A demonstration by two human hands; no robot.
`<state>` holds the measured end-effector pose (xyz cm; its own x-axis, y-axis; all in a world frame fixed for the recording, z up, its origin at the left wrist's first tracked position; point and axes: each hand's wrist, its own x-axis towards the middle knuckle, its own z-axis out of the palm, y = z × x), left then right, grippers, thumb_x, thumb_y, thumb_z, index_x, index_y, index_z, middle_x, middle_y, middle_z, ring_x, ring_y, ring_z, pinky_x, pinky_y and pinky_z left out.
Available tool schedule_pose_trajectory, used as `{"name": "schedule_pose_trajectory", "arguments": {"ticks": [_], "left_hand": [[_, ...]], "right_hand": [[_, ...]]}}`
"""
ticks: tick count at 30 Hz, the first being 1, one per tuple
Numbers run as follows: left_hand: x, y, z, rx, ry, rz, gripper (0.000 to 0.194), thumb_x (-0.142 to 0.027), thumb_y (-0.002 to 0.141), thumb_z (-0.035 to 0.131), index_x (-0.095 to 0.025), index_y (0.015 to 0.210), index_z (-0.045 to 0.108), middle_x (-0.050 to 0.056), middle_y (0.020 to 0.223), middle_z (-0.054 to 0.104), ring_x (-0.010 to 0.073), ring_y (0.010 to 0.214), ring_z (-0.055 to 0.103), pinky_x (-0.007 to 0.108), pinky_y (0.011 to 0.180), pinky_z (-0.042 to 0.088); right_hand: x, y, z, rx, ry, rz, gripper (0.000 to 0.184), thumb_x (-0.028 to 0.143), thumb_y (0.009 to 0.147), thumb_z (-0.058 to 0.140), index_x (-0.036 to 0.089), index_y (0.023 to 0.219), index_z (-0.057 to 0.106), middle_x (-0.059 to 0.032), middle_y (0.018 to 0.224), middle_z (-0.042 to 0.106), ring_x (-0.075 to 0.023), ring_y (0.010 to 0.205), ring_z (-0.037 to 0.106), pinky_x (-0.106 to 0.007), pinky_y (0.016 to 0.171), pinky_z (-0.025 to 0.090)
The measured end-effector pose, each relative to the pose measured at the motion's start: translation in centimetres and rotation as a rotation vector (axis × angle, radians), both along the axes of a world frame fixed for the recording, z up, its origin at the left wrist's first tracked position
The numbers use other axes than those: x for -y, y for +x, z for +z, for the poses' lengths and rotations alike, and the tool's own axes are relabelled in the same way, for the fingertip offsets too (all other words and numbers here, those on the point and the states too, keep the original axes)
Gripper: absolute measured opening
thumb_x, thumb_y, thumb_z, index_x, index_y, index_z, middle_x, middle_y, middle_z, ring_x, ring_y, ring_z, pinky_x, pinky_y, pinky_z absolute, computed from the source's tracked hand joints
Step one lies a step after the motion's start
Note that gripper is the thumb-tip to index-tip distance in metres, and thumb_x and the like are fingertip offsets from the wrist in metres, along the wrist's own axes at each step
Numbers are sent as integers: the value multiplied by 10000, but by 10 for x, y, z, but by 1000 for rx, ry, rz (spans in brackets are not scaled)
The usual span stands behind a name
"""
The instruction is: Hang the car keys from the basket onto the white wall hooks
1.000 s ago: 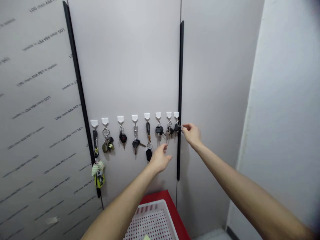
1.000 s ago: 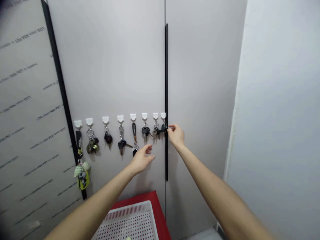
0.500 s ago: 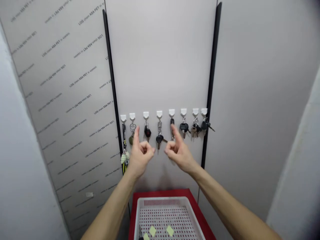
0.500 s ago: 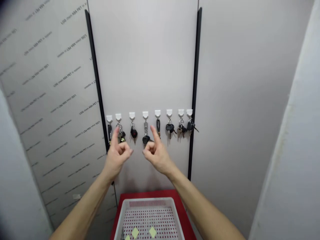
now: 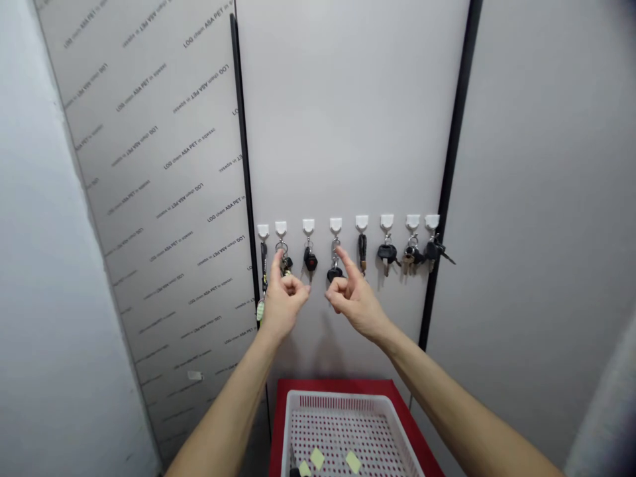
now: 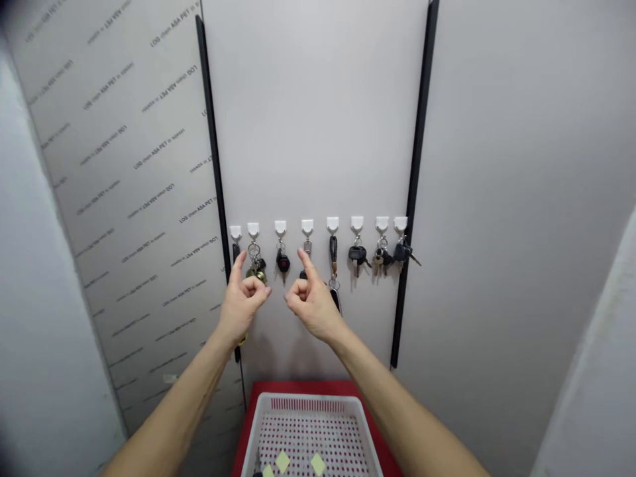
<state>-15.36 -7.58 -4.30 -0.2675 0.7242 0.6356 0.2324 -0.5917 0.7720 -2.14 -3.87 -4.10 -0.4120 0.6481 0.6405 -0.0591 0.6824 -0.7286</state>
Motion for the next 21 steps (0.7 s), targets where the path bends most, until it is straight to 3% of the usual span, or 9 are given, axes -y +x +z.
{"name": "schedule_pose_trajectory", "arguments": {"ticks": [4,6,9,13,17,21], "left_hand": [[-32,-39,-17,76,-36,548,603,-201,556,542,-194,1101,283,17,801,481,99,716,459,232,667,359],[-46,-49,-22,61,-120,622,592,-237,514,580,-173,1051,338,51,864,487,134,779,463,259,690,355],[-62,-48,-23,13,-236,524,534,-275,461,619,-150,941,418,51,772,530,151,711,494,267,642,367],[-67,-39,-13,110,-188,333,318,-253,463,612,-134,723,474,-4,578,524,92,509,478,204,497,359],[-52,-44,9,288,-171,95,218,-288,520,564,-137,581,419,-80,382,388,19,307,313,150,340,242],[-39,-51,44,459,-116,-132,240,-256,512,576,-143,549,367,-95,384,368,-5,284,281,125,312,202]], "right_hand": [[-28,-8,-9,50,-15,-340,478,185,608,449,138,1079,378,-11,708,508,-69,553,449,-227,561,388],[-38,-18,-7,65,21,-386,418,220,616,445,122,1022,432,-56,821,522,-96,639,483,-249,621,397],[-45,-39,3,105,171,-486,420,248,620,449,118,1019,435,-93,926,507,-151,799,475,-295,727,367],[-53,-62,13,167,236,-657,456,224,606,459,96,1040,404,-112,892,519,-186,824,464,-318,727,351],[-63,-63,19,213,83,-592,213,243,633,413,120,769,520,-50,639,545,-149,613,491,-278,597,375],[-65,-57,41,-4,62,-500,205,308,654,383,139,681,497,-7,583,517,-104,537,467,-221,525,366]]}}
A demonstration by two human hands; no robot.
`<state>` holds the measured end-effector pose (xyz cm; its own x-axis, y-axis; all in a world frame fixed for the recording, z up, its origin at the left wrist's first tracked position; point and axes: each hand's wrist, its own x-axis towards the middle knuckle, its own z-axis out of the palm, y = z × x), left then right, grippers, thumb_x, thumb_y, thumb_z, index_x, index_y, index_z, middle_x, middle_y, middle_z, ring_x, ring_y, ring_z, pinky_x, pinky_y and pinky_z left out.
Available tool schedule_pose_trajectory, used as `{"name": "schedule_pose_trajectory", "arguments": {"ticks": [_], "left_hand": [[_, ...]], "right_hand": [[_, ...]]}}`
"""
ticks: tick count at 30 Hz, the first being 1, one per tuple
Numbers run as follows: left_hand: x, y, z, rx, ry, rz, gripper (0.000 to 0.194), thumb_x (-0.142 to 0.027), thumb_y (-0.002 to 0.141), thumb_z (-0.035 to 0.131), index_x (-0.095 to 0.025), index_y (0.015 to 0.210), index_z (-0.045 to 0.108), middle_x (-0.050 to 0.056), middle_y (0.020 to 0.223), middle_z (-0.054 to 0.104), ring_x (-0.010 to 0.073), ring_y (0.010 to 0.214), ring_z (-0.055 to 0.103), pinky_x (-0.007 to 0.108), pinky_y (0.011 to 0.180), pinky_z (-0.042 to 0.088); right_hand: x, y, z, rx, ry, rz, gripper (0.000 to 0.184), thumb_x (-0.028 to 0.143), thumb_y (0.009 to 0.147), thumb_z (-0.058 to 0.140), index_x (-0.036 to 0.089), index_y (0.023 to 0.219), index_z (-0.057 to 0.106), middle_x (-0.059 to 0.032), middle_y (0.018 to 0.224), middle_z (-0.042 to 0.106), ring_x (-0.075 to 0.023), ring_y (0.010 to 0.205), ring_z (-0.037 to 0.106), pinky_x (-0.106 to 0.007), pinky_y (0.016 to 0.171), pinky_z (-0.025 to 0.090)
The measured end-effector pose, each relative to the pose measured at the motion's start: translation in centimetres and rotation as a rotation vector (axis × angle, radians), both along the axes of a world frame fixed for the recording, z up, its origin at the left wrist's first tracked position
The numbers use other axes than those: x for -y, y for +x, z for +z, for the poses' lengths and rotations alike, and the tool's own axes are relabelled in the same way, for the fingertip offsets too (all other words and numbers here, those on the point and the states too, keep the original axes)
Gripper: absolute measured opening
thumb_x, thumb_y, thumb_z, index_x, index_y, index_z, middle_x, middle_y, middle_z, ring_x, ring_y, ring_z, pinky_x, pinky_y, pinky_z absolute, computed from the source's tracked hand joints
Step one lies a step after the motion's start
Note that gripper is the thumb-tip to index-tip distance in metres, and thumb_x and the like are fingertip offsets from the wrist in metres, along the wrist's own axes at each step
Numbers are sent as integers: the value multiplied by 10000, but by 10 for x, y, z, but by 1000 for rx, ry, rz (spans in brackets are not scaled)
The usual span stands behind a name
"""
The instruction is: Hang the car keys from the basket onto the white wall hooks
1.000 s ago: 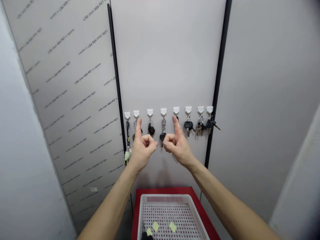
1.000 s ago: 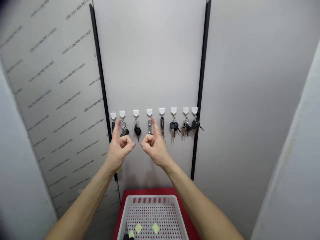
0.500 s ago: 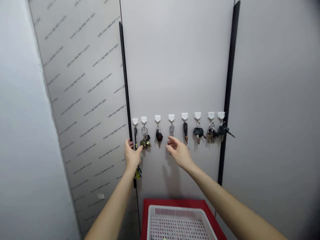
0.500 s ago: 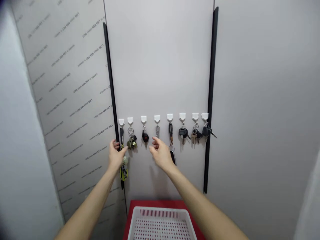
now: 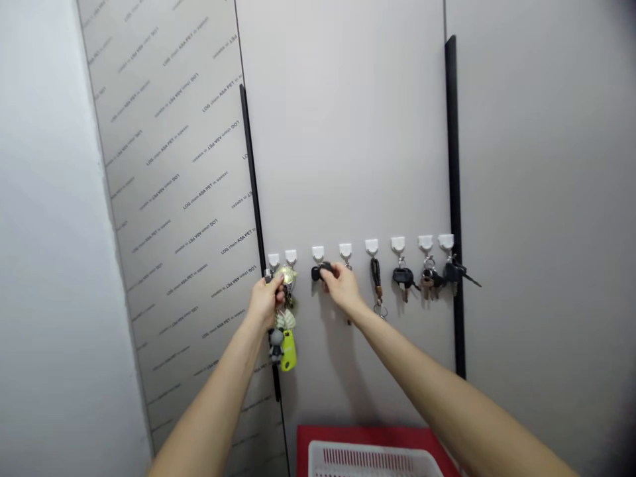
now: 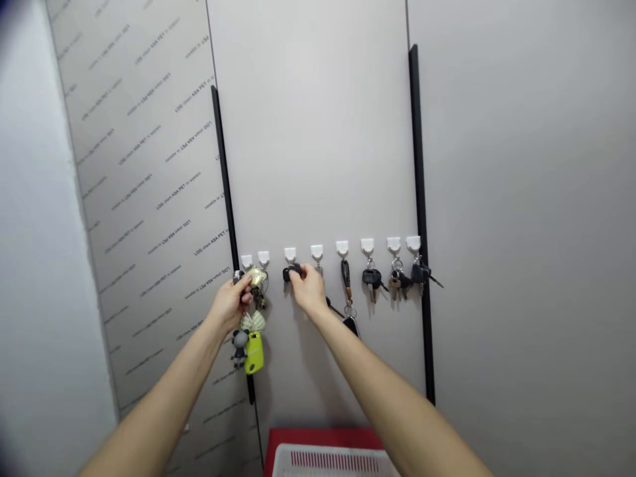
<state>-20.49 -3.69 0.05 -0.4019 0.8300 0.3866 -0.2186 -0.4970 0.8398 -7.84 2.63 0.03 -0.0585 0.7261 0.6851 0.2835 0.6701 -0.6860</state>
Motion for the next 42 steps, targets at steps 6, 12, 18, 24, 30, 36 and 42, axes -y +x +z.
{"name": "schedule_pose_trajectory", "arguments": {"ticks": [6,12,18,24,30,36,42], "left_hand": [[0,2,63,128,116,-81,128,-168,578,511,-133,569,388,-100,363,328,-15,270,255,106,310,209],[27,21,50,-123,-17,-250,188,-211,594,502,-142,516,346,-95,358,308,-5,274,243,120,306,189],[31,71,-82,-309,-326,-213,173,-277,553,496,-148,534,383,-87,328,334,23,281,280,154,325,199],[23,88,-168,-697,-533,-351,147,-271,558,460,-136,616,472,-32,464,472,81,413,412,208,436,322],[-16,92,-86,-861,-264,239,425,-280,556,522,-122,942,443,109,959,487,173,841,456,270,722,335],[-56,117,-29,-761,-149,335,126,-219,605,480,-151,707,508,28,620,526,129,588,490,242,564,370],[-37,113,40,-385,127,137,149,-233,650,408,-158,758,478,-17,607,486,60,465,439,166,444,356]], "right_hand": [[14,-4,49,129,92,192,183,275,654,392,143,719,501,12,592,507,-68,488,440,-181,473,342],[31,26,9,548,13,417,149,237,638,407,120,638,500,16,522,467,-61,457,406,-172,447,322],[39,74,-91,683,-319,635,226,130,589,386,133,740,554,24,571,502,-54,469,400,-151,444,313],[47,107,-148,895,-490,458,222,96,521,427,125,669,590,39,500,489,-51,439,372,-151,410,296],[12,115,-74,333,-4,-198,335,232,648,418,109,952,488,-93,890,530,-132,722,480,-251,684,356],[-10,104,-27,343,-32,-354,207,276,672,389,150,738,539,-39,608,545,-124,560,469,-227,534,338],[9,110,25,268,166,-243,213,277,679,354,154,700,527,-7,583,508,-91,525,417,-190,494,298]]}}
